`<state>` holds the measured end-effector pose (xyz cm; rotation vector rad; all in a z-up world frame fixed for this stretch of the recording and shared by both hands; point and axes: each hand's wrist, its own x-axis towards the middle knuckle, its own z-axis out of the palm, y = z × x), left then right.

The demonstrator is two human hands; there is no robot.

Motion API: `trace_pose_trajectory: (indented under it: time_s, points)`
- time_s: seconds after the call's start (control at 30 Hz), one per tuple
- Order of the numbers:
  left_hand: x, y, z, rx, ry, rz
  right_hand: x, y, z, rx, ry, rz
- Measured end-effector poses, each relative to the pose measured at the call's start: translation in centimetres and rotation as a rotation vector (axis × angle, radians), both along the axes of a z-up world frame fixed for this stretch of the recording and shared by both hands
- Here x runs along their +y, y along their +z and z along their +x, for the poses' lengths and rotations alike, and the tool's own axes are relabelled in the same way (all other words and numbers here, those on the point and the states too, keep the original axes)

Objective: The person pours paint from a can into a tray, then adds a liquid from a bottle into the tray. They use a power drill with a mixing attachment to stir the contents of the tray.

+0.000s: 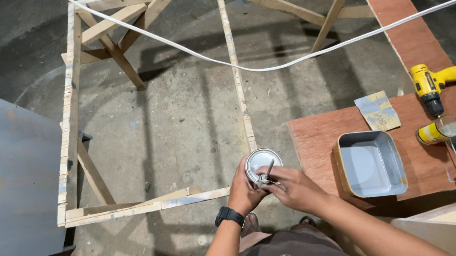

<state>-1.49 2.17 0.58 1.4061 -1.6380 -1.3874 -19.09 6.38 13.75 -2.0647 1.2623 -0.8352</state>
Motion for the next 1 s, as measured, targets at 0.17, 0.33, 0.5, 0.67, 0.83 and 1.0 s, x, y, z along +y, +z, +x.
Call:
trace_pose_trajectory:
  time_s: [0.17, 0.33, 0.5, 0.67, 0.83, 1.0]
  points:
    - [0.0, 1.6, -0.4, -0.001, -0.002, -0.013, -1.1, 1.7, 0.8, 0.047, -0.045, -0.147]
    - [0.0, -1.4, 0.0, 0.017, 0.004, -0.054, -1.5, -1.3, 1.2, 0.026, -0.023, -0.148]
    - [0.1, 2.0, 0.5, 0.076, 0.003, 0.023, -3.5, -0.8, -0.3, -0.018, -0.163, 0.009]
    - [-0.6, 2.8, 1.7, 0.125, -0.051, 0.135, -5.9, 1.9, -3.1, -0.036, -0.401, -0.012]
    - [-0.8, 3.7, 2.1, 0.087, -0.031, 0.288, -6.3, 1.5, -3.2, -0.072, -0.456, -0.089]
    - [-0.3, 3.3, 1.7, 0.136, 0.008, 0.269, -6.4, -2.8, -3.3, 0.063, -0.316, -0.111]
